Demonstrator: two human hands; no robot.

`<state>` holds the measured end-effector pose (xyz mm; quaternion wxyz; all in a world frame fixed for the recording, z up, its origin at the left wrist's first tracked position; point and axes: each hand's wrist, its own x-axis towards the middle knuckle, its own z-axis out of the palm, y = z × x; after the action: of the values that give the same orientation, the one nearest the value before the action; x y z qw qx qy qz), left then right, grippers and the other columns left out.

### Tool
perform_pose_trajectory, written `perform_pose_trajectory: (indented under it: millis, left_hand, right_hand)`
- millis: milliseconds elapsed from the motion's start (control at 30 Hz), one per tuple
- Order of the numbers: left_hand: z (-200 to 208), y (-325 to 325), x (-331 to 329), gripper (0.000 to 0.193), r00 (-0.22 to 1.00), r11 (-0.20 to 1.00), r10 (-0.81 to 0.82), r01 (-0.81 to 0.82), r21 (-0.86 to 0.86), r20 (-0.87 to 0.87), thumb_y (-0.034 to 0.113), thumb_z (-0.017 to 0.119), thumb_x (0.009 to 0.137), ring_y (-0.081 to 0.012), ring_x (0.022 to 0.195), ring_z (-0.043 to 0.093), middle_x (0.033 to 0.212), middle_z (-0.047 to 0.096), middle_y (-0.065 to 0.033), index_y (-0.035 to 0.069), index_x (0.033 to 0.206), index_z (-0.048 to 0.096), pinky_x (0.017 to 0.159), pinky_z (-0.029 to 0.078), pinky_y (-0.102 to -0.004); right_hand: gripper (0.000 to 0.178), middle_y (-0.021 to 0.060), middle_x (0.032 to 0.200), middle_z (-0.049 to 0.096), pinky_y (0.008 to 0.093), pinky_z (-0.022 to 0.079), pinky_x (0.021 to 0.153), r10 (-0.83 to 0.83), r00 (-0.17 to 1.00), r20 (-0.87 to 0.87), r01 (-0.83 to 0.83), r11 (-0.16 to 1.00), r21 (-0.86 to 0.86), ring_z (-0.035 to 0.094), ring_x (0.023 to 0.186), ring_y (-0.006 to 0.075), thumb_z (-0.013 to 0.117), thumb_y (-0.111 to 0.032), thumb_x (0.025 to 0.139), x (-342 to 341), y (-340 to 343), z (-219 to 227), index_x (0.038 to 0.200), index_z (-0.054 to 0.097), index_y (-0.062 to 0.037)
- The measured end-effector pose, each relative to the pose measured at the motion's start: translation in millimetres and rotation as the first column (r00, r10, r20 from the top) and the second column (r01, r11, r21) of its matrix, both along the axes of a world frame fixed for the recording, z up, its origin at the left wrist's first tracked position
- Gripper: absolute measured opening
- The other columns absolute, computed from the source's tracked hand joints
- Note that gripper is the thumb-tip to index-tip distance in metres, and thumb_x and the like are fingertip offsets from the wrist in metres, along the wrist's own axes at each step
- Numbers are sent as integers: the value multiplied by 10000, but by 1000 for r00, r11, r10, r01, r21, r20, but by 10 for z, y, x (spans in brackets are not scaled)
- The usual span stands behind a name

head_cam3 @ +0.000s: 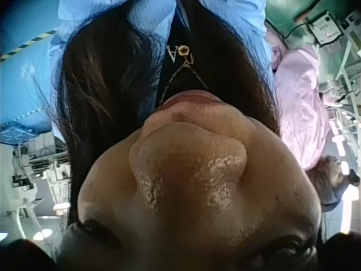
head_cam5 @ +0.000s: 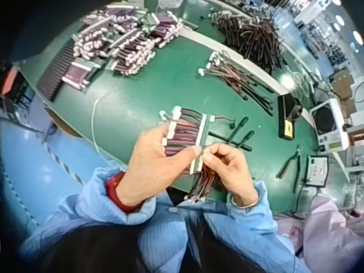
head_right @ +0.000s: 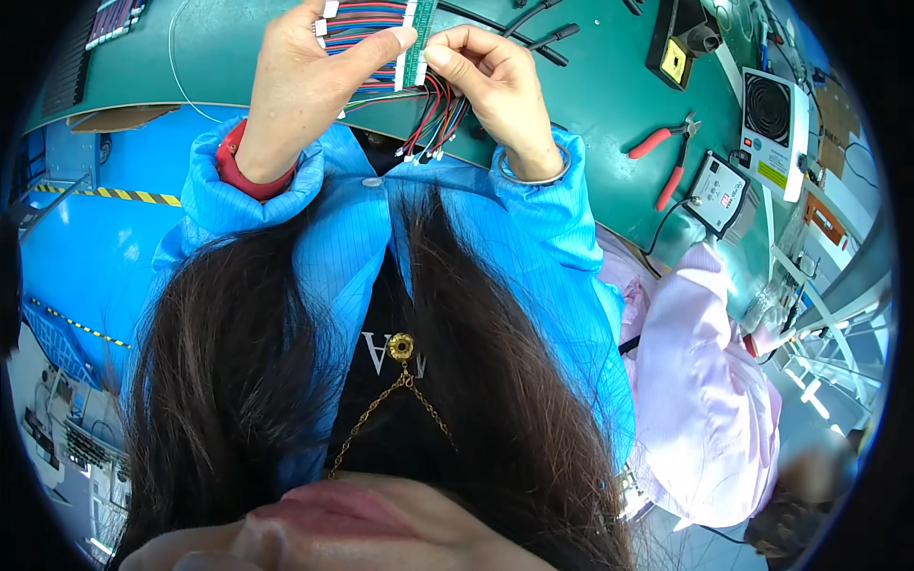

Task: Soldering wires to circuit boards and assembling electronic components at a manual assembly station.

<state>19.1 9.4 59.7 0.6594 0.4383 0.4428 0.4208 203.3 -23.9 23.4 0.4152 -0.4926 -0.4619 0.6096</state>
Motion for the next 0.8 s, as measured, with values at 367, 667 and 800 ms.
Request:
perform_pose_trajectory:
  millis: [367, 667, 800]
  left_hand:
    - [-234, 135, -55, 212, 996, 994, -82, 84, 63, -36, 28, 688, 830, -98, 802, 627, 911, 682, -52, -25, 1030, 644, 721, 513, -253]
    - [-517, 187, -167, 166, 1000, 1000, -11, 11, 24, -5, 27, 675, 827, -98, 758, 630, 886, 688, -49, -20, 986, 657, 685, 505, -251]
    - [-517, 200, -169, 173, 999, 1000, -12, 12, 10, 36, 22, 672, 829, -98, 761, 631, 887, 686, -45, -12, 998, 655, 679, 512, -251]
  right_hand:
    - [177, 99, 838, 680, 358, 497, 692, -368, 619, 693, -88, 845, 527, 638, 784, 272, 717, -220, 819, 382, 420, 369, 912, 721, -69]
    - [137, 155, 781, 602, 411, 463, 730, -608, 438, 662, -264, 617, 741, 559, 803, 352, 667, -142, 784, 639, 1364, 315, 839, 688, -18]
    - [118, 141, 816, 629, 416, 459, 770, -620, 264, 739, -332, 661, 673, 574, 828, 337, 649, -136, 794, 646, 1589, 177, 818, 673, -23]
